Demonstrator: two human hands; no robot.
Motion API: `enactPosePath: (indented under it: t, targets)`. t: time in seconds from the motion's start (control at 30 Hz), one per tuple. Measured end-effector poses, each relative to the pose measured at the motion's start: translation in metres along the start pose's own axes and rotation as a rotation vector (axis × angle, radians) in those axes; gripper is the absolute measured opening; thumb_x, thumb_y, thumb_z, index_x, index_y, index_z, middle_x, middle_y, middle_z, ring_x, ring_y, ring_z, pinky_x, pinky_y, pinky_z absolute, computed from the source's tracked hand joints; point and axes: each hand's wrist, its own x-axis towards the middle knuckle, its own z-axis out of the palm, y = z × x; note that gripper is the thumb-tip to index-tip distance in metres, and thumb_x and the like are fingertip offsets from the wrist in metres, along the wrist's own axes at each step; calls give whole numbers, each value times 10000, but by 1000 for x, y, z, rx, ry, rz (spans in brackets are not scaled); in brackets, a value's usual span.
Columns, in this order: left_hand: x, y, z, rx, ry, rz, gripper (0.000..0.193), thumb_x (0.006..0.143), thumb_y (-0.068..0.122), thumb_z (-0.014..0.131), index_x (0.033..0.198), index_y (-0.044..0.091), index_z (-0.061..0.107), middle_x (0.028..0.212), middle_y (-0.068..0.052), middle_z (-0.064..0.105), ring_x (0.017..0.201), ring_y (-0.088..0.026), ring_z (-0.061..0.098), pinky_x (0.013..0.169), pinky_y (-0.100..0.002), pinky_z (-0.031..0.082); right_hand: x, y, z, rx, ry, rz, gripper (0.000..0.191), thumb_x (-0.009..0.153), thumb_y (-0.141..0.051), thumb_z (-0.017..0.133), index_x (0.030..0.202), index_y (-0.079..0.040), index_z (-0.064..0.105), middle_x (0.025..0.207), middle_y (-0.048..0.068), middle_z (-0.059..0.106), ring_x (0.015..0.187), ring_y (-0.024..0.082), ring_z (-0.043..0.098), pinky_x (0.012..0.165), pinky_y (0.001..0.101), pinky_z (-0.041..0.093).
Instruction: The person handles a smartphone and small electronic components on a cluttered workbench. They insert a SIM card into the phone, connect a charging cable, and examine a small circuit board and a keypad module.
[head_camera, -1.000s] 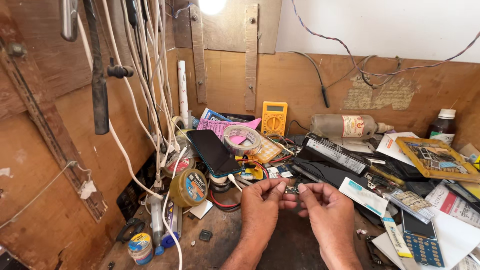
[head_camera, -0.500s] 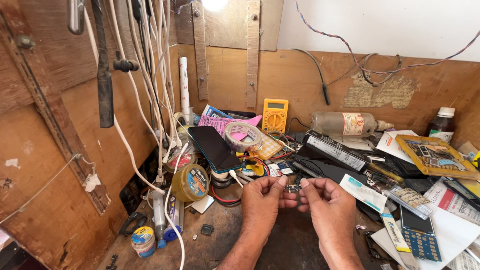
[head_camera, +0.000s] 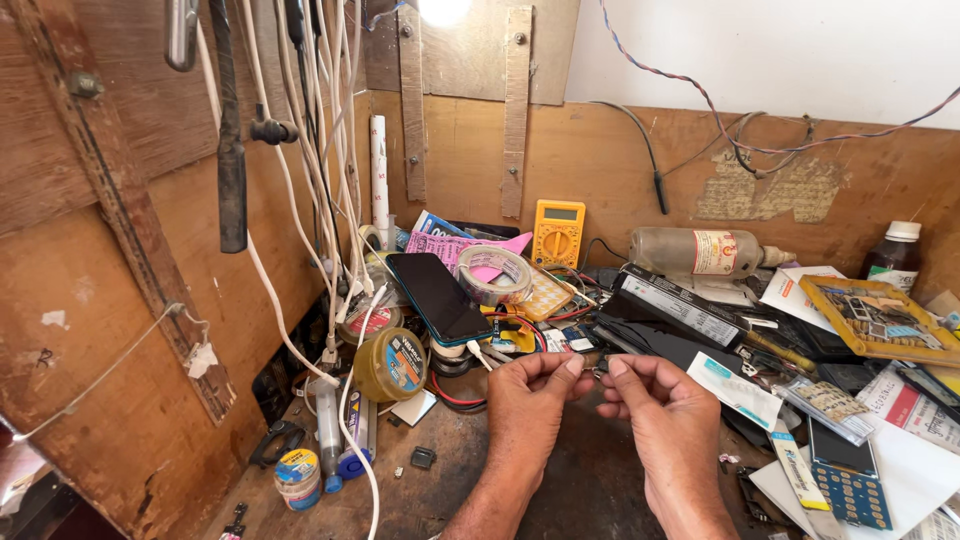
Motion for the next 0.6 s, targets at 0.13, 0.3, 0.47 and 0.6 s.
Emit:
enactPosePath:
  t: [0.13, 0.3, 0.47, 0.6]
  targets:
    - [1, 0, -2, -51, -22, 46, 203, 880, -23, 694, 1076, -58, 737, 952, -113, 779, 800, -136, 743, 738, -249, 605, -1, -2, 0, -2, -16, 6, 175, 919, -64, 703, 1044, 40, 769, 875, 107, 746, 762, 150, 684, 671, 300, 595]
    - [1, 2, -2, -115, -48, 72, 317, 862, -103, 659, 1177, -65, 673, 1036, -143, 762, 816, -147, 738, 767, -267, 625, -3, -5, 1, -18, -21, 5, 180, 915, -48, 698, 1055, 44, 766, 901, 109, 757, 781, 153, 694, 682, 301, 597]
    - [0, 6, -1, -109, -26, 90, 348, 862, -122, 642, 1203, -53, 643, 1033, -154, 763, 826, -151, 742, 768, -278, 634, -2, -7, 2, -24, -39, 16, 192, 926, -31, 672, 1082, 47, 753, 914, 125, 765, 782, 158, 707, 706, 297, 597]
    - [-1, 10, 0, -92, -8, 104, 354, 855, -130, 635, 1198, -43, 635, 1033, -152, 764, 845, -151, 748, 781, -283, 644, -3, -5, 3, -17, -53, -6, 190, 931, -23, 671, 1084, 57, 749, 924, 132, 764, 772, 170, 700, 712, 301, 597]
